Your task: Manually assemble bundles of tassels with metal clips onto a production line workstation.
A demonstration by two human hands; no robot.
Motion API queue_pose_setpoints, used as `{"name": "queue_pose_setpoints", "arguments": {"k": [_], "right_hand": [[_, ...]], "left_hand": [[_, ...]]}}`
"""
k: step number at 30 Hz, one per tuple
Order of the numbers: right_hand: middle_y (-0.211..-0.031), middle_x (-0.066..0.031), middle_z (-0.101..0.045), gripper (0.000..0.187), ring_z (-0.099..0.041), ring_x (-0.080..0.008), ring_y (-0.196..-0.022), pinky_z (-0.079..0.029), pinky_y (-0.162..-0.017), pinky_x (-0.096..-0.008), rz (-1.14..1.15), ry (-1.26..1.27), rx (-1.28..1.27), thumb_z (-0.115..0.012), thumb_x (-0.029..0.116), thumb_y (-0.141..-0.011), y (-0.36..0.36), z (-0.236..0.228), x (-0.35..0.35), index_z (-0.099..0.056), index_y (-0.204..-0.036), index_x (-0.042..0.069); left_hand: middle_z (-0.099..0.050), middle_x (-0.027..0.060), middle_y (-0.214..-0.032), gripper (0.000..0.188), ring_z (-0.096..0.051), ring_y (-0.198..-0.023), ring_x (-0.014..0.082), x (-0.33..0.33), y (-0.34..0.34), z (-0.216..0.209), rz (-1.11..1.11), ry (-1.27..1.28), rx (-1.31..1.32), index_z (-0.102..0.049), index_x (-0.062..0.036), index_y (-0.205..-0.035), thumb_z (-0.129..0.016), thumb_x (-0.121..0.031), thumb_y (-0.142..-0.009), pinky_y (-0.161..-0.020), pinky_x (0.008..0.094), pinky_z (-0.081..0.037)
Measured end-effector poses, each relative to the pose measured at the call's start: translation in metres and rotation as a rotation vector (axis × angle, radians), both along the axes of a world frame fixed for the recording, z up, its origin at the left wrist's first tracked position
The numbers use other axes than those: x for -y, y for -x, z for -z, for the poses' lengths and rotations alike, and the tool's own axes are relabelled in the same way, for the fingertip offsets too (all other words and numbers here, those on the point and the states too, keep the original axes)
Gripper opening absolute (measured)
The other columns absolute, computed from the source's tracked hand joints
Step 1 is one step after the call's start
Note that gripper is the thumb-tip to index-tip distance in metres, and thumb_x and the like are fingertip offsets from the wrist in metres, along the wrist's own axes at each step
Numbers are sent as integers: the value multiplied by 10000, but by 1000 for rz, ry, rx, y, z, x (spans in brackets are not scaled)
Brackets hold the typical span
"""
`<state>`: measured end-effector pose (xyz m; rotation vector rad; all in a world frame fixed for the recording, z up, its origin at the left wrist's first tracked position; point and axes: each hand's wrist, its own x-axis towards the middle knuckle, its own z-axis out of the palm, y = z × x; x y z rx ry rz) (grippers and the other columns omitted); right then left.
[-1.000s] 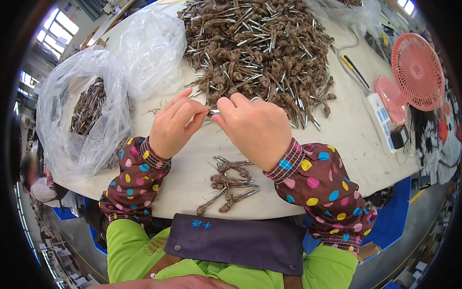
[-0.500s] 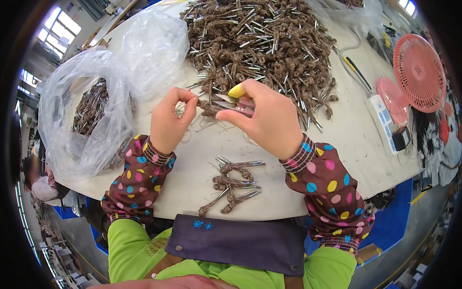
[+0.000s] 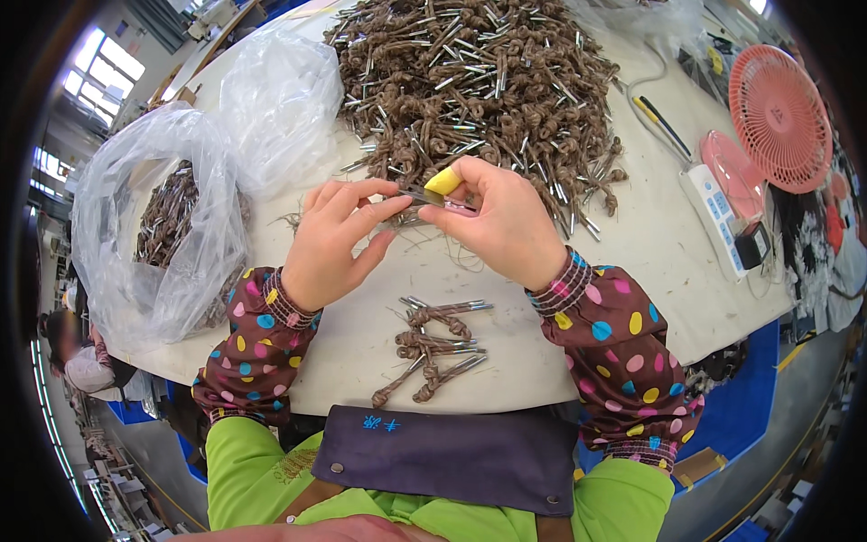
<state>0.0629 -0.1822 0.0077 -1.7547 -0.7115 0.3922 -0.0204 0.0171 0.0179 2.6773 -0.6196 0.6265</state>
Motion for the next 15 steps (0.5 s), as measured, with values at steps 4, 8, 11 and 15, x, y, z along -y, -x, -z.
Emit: {"name": "queue_pose_setpoints", "arguments": {"k": [4,8,11,15], "right_hand": [[-760,61,-500,195,-399,14,-645,-338,-558,-150,-7,-8,-26,-689,75,-813,3,-1,-2,-554,-937,8],[-693,-5,-549,229,-471,-49,-606,-406,-549,-214,-2,-138,-35,-715,142,-780,0,5,-3,-583,-889,-10],[-738,6,-548,231,-477,-36,-645,-411,-568,-199,-9,-150,-56,-708,118,-789,-3,9,-3,-572,-920,-15],[-784,17,-542,240,-482,-23,-692,-414,-599,-184,-68,-197,-131,-697,106,-803,-7,7,1,-559,-957,-16]], "left_hand": [[-623,9,-939,260,-559,-821,193,-4,-2,11,-22,-38,145,-654,-109,-976,-701,-74,-722,-792,328,-435],[-664,16,-834,158,-595,-728,207,-6,-5,15,15,67,215,-685,-97,-870,-721,-91,-717,-720,328,-475],[-671,31,-810,130,-619,-730,181,-8,-1,16,5,213,32,-681,-58,-889,-690,-36,-761,-714,315,-494],[-674,51,-775,68,-643,-719,129,-4,5,3,-35,477,-396,-675,-54,-843,-695,-87,-787,-664,259,-499]]}}
